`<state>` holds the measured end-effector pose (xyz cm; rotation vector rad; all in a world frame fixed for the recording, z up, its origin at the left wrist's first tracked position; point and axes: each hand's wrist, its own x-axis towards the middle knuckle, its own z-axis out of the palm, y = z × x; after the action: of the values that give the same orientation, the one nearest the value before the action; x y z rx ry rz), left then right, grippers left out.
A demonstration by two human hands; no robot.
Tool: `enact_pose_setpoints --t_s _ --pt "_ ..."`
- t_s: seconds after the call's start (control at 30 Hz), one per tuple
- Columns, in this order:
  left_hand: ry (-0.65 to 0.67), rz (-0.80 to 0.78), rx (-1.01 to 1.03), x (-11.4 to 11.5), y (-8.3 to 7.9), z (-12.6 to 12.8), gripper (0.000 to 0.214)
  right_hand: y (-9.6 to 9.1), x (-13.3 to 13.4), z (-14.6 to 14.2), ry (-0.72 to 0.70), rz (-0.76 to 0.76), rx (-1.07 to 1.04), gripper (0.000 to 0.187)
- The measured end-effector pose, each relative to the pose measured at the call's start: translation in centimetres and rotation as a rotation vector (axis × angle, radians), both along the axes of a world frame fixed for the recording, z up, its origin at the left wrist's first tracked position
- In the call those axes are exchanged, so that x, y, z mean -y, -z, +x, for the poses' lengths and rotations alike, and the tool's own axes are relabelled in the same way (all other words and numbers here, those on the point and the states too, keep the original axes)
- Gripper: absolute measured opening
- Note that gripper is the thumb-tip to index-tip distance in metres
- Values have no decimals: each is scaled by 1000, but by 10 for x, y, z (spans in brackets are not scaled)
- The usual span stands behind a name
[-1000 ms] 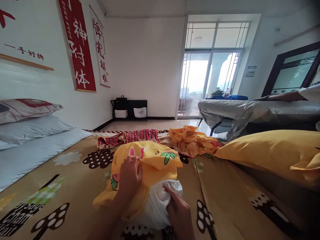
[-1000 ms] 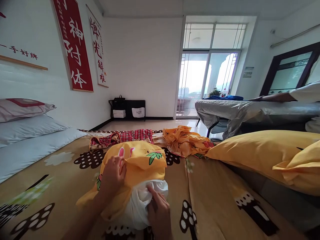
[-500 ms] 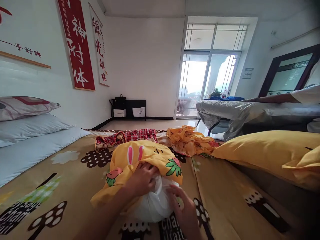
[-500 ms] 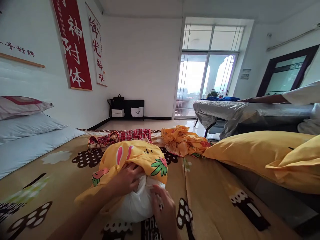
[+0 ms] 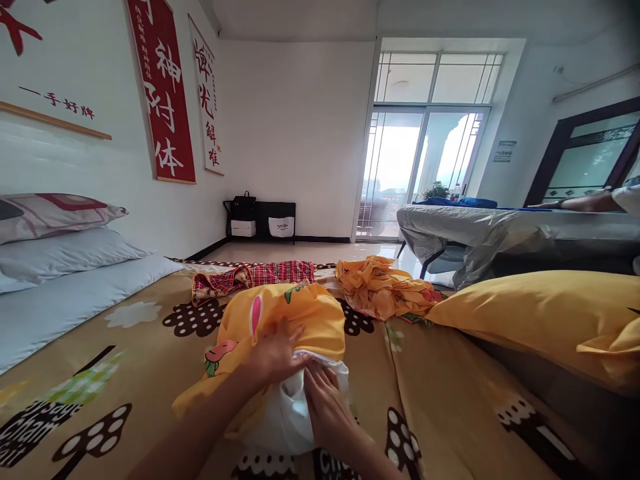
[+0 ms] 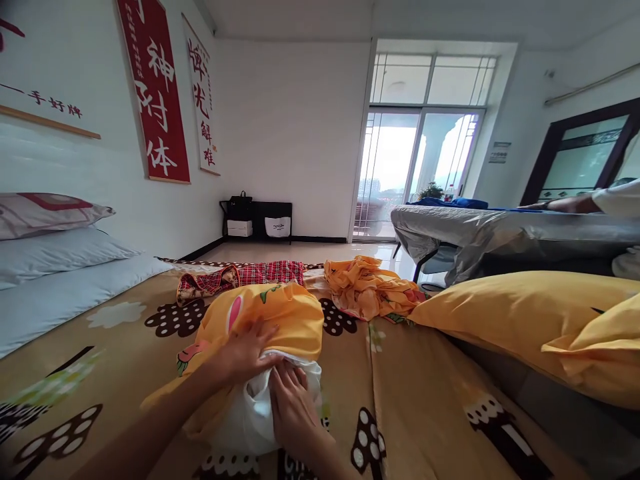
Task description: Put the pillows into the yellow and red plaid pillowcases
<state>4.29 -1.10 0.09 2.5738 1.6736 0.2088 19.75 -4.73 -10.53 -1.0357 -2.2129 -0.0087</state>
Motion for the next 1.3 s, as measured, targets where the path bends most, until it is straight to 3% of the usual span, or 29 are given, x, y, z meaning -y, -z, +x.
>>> enact_pose_setpoints --t_s 0.13,0.3,0.47,0.53,0.63,0.77,0.87,0.97,1.03,1.1,1.23,1.3 --pt "6 -42 -100 7 -4 -9 73 10 0 -16 72 -30 7 70" --pt "-8 134 -158 11 -3 1 46 16 -4 -28 170 -21 21 83" --pt "-30 174 -211 6 3 11 32 13 -16 -32 195 -60 61 88" --pt "-44 161 -216 4 4 13 31 9 -13 -25 172 -25 30 80" --pt "-90 170 -204 -2 5 10 31 8 4 -4 94 95 -64 52" --pt "-125 202 -174 -13 13 6 29 34 36 23 167 241 -96 29" --pt "-103 232 -146 -16 17 9 25 68 46 18 201 316 8 39" --pt "-77 270 -144 -8 10 14 28 81 39 -8 238 177 23 60" --pt "-38 301 -159 4 -1 15 28 71 27 -28 263 38 6 65" --pt "19 362 -198 18 -16 15 27 49 12 -46 246 -26 11 65" --pt "103 513 -272 36 -48 9 26 -9 -25 -62 179 66 61 50" --pt "105 588 -245 38 -69 5 25 -44 -41 -60 215 137 74 39"
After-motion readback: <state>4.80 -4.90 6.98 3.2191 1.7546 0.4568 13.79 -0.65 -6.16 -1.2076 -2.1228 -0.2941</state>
